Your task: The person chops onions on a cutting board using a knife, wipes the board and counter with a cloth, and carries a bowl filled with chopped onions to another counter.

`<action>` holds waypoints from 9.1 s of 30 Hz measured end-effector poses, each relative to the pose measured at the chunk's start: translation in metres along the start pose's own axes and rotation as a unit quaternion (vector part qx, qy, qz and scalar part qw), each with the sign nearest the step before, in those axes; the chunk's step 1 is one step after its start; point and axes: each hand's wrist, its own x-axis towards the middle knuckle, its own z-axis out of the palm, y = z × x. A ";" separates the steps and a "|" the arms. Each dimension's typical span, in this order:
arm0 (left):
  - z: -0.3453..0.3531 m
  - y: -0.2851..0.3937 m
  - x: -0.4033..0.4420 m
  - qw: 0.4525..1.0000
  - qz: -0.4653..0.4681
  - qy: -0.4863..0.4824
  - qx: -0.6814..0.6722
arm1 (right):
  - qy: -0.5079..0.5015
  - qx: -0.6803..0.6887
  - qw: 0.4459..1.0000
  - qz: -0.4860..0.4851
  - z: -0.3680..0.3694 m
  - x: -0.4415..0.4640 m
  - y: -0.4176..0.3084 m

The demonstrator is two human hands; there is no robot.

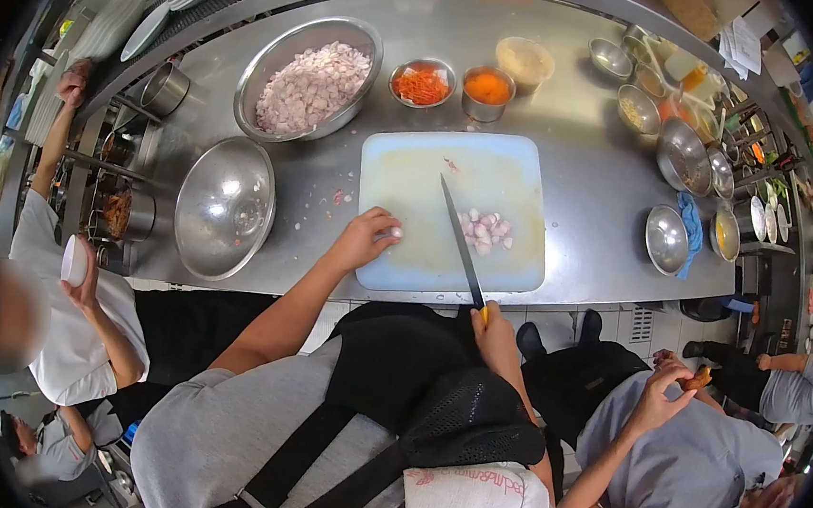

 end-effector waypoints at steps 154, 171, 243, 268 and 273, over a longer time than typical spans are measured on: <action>0.053 0.003 0.041 0.973 0.225 0.016 -0.041 | -0.048 -0.043 0.998 -0.014 0.006 0.029 0.002; 0.059 0.008 0.029 0.990 0.119 0.038 -0.069 | -0.024 -0.105 0.994 -0.009 0.014 0.016 0.008; 0.059 -0.003 0.037 0.984 0.173 0.027 -0.040 | -0.060 -0.132 0.989 -0.007 -0.010 0.007 -0.026; 0.061 -0.003 0.034 0.984 0.168 0.046 -0.031 | -0.053 -0.092 0.994 -0.030 0.006 0.014 -0.002; 0.061 0.000 0.036 0.981 0.184 0.046 -0.031 | -0.090 -0.023 0.995 -0.027 -0.003 0.040 -0.024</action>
